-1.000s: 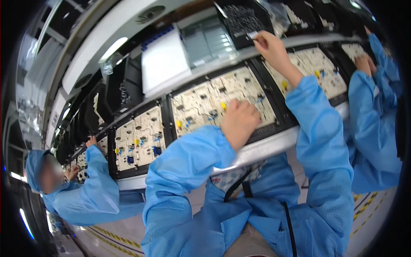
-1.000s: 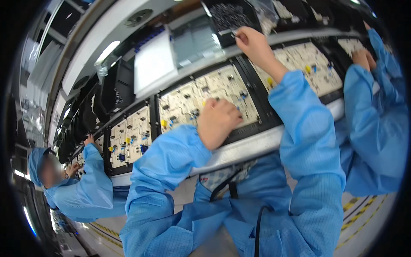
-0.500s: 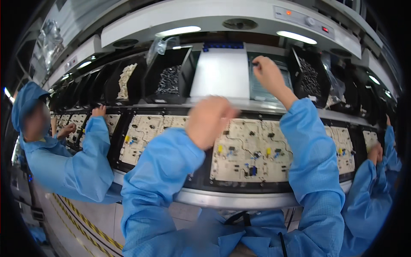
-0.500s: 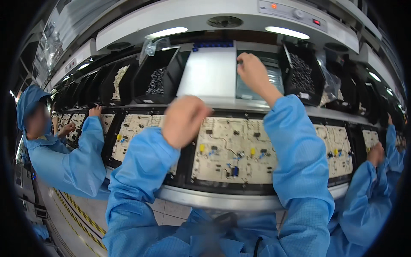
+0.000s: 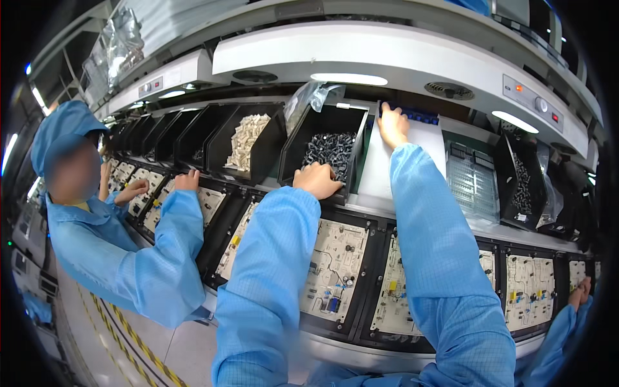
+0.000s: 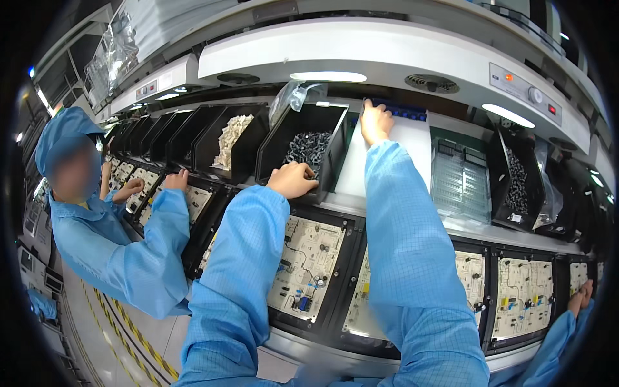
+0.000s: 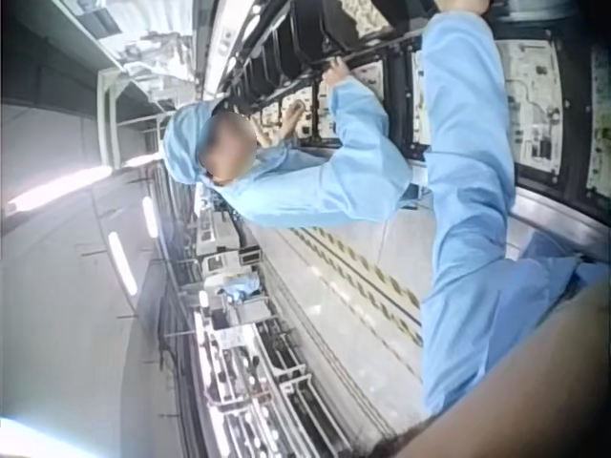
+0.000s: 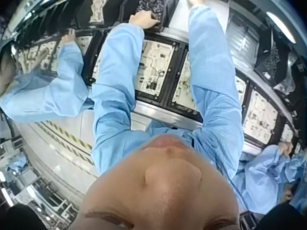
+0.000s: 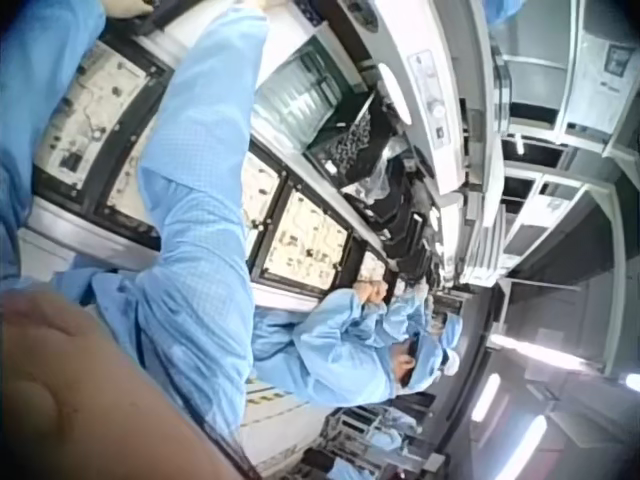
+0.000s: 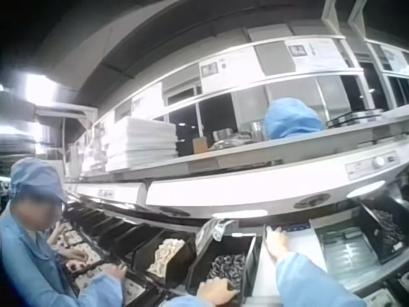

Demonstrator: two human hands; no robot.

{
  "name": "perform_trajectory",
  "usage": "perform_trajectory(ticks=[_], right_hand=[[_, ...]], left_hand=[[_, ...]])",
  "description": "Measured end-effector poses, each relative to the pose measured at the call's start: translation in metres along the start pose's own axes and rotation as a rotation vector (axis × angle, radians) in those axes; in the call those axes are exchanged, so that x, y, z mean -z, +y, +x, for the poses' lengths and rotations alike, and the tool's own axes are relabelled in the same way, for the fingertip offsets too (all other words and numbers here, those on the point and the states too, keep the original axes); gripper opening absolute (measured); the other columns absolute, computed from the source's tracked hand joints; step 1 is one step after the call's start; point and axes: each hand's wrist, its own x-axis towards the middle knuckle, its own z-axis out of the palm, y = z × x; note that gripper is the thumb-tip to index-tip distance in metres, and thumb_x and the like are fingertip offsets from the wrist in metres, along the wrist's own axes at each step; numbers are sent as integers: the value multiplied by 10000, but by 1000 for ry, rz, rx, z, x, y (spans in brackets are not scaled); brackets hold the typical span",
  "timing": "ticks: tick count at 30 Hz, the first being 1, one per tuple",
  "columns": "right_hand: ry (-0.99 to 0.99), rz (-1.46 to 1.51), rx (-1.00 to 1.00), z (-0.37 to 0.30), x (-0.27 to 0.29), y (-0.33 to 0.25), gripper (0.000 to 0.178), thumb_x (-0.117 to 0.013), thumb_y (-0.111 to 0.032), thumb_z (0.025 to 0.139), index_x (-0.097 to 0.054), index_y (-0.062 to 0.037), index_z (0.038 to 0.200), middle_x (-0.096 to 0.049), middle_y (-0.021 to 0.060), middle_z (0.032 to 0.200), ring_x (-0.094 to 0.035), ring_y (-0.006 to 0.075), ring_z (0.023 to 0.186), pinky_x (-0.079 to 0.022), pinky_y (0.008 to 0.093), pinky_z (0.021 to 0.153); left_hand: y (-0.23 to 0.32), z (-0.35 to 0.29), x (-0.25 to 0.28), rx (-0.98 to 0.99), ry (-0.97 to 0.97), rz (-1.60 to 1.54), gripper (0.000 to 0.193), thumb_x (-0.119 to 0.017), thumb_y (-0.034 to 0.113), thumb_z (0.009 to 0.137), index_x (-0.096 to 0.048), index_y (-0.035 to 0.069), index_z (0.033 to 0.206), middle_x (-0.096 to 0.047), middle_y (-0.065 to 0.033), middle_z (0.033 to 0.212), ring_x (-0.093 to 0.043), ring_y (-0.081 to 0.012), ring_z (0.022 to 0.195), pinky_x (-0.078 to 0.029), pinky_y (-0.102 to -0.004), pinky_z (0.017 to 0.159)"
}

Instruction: Manual assembly of small electronic components onto printed circuit boards on a production line.

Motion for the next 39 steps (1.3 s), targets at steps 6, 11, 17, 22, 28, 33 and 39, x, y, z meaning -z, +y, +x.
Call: perform_trajectory(ticks=[6,11,17,22,28,33,39], right_hand=[[164,428,215,3,15,42,293,-700,-138,704,-525,-67,928,-603,167,777,-617,351,776,-484,434,676],[-28,674,333,-63,118,47,251,-700,-112,737,-568,-100,951,-574,39,740,-580,126,680,-464,256,631],[-399,1211,-5,-179,240,110,281,-645,5,765,-544,-41,1024,-539,2,912,-531,60,842,-417,199,744],[-361,1212,-26,-257,273,158,308,-640,95,746,-538,-27,1009,-515,-12,976,-511,44,846,-407,176,738],[-182,833,183,-313,282,209,265,-673,71,733,-591,-9,972,-497,27,976,-479,88,845,-387,216,731],[-234,782,140,-314,282,226,290,-678,55,739,-581,-11,1004,-542,31,1007,-500,88,865,-409,218,746],[-652,777,134,-311,298,253,303,-695,25,737,-556,-3,1005,-586,56,994,-569,104,846,-485,240,792]], left_hand=[[8,16,-6,-94,30,-115,252,-674,315,733,-726,148,915,-675,-126,969,-625,-295,949,-467,-397,861],[-12,27,-13,-34,44,-200,213,-696,296,725,-732,153,879,-679,-122,929,-636,-296,900,-490,-372,829],[-3,29,-7,13,57,-230,319,-708,336,694,-720,92,898,-687,-131,871,-654,-258,855,-491,-348,795],[-20,44,-18,33,18,-176,330,-694,325,702,-717,79,921,-681,-148,926,-646,-260,885,-472,-336,821],[-10,55,-24,-67,-2,-298,209,-634,136,767,-678,-26,890,-679,-120,838,-626,-169,789,-468,-286,760],[-27,64,-32,-69,74,-289,195,-629,112,766,-675,-25,896,-672,-98,811,-620,-164,756,-470,-289,727],[-33,73,-35,-35,127,-331,206,-607,86,787,-668,-25,949,-674,-96,827,-629,-166,737,-479,-282,725]])
